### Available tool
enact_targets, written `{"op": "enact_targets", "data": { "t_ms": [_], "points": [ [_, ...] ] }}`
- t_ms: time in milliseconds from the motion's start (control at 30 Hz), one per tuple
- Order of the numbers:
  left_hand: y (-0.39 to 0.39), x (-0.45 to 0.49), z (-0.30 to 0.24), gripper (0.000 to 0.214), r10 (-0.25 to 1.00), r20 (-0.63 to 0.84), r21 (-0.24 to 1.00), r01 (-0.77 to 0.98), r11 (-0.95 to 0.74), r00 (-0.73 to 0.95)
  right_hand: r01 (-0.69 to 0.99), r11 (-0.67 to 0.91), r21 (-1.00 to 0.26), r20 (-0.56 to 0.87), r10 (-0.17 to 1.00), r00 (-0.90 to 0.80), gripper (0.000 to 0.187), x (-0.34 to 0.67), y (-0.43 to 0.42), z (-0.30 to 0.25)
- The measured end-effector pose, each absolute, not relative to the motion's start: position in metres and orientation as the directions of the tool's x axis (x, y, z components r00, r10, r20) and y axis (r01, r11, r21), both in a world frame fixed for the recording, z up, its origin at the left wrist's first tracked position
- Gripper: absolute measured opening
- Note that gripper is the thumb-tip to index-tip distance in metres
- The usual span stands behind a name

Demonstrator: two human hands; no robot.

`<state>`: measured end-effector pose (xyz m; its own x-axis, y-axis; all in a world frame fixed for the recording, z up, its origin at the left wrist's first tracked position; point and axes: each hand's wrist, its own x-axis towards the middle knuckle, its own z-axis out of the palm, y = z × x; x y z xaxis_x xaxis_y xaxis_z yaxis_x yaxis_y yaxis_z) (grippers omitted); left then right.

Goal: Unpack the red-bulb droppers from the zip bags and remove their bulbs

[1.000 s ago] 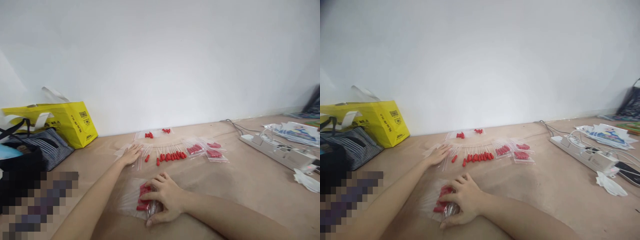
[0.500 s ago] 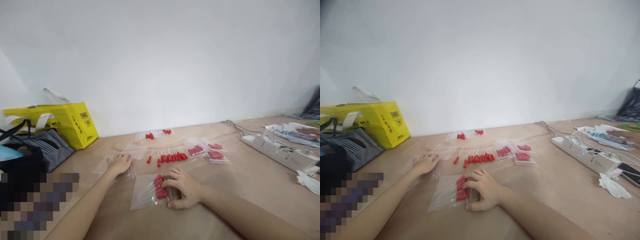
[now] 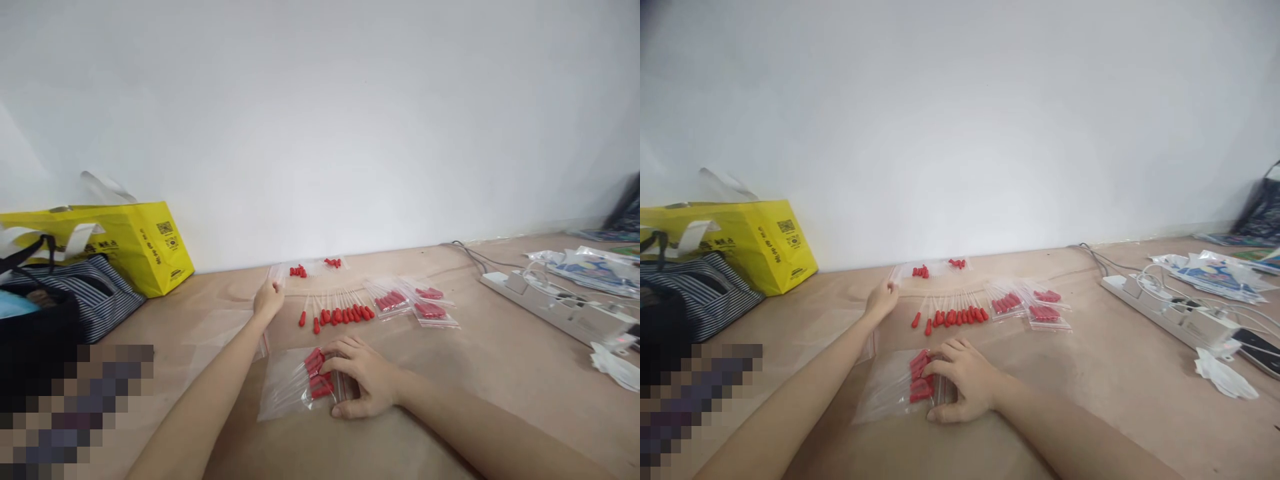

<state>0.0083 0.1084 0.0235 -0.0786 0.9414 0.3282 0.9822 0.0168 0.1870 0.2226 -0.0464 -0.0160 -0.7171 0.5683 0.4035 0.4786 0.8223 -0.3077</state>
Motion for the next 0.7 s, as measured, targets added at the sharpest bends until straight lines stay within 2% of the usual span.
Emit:
{"op": "enact_targets", "data": {
  "t_ms": [100, 200, 267, 333, 367, 433, 500, 567, 633, 700],
  "points": [
    [0.103, 0.000, 0.056, 0.034, 0.874, 0.471, 0.199, 0.980, 0.024, -0.117, 0.476, 0.821, -0.315, 0.410, 0.571, -0.711, 0.053, 0.223, -0.047, -0.016],
    [0.080, -0.020, 0.088, 0.030, 0.806, 0.588, 0.144, 0.989, -0.025, -0.065, 0.473, 0.820, -0.321, 0.404, 0.571, -0.715, 0.053, 0.223, -0.047, -0.016],
    [0.060, -0.034, 0.097, 0.025, 0.700, 0.699, -0.089, 0.989, -0.120, 0.148, 0.472, 0.821, -0.323, 0.395, 0.570, -0.720, 0.053, 0.223, -0.048, -0.016],
    [0.043, -0.044, 0.090, 0.022, 0.719, 0.646, -0.226, 0.964, -0.139, 0.255, 0.468, 0.822, -0.326, 0.391, 0.567, -0.724, 0.053, 0.224, -0.048, -0.015],
    [0.037, -0.048, 0.081, 0.021, 0.780, 0.579, -0.231, 0.965, -0.122, 0.237, 0.465, 0.822, -0.327, 0.390, 0.566, -0.726, 0.053, 0.224, -0.047, -0.014],
    [0.030, -0.050, 0.057, 0.021, 0.924, 0.355, -0.154, 0.984, -0.088, 0.139, 0.464, 0.820, -0.334, 0.389, 0.568, -0.725, 0.052, 0.224, -0.047, -0.014],
    [0.028, -0.049, 0.034, 0.020, 0.956, 0.267, -0.119, 0.989, -0.091, 0.120, 0.465, 0.818, -0.340, 0.386, 0.572, -0.724, 0.052, 0.224, -0.047, -0.014],
    [0.028, -0.046, 0.019, 0.025, 0.966, 0.235, -0.088, 0.992, -0.090, 0.108, 0.458, 0.820, -0.343, 0.387, 0.568, -0.726, 0.052, 0.224, -0.048, -0.013],
    [0.023, -0.041, 0.016, 0.030, 0.960, 0.262, -0.073, 0.994, -0.085, 0.101, 0.452, 0.820, -0.351, 0.390, 0.567, -0.725, 0.056, 0.224, -0.049, -0.012],
    [0.011, -0.033, 0.019, 0.031, 0.932, 0.319, -0.027, 0.985, -0.172, 0.172, 0.480, 0.792, -0.378, 0.406, 0.607, -0.683, 0.062, 0.226, -0.049, -0.012]
  ]
}}
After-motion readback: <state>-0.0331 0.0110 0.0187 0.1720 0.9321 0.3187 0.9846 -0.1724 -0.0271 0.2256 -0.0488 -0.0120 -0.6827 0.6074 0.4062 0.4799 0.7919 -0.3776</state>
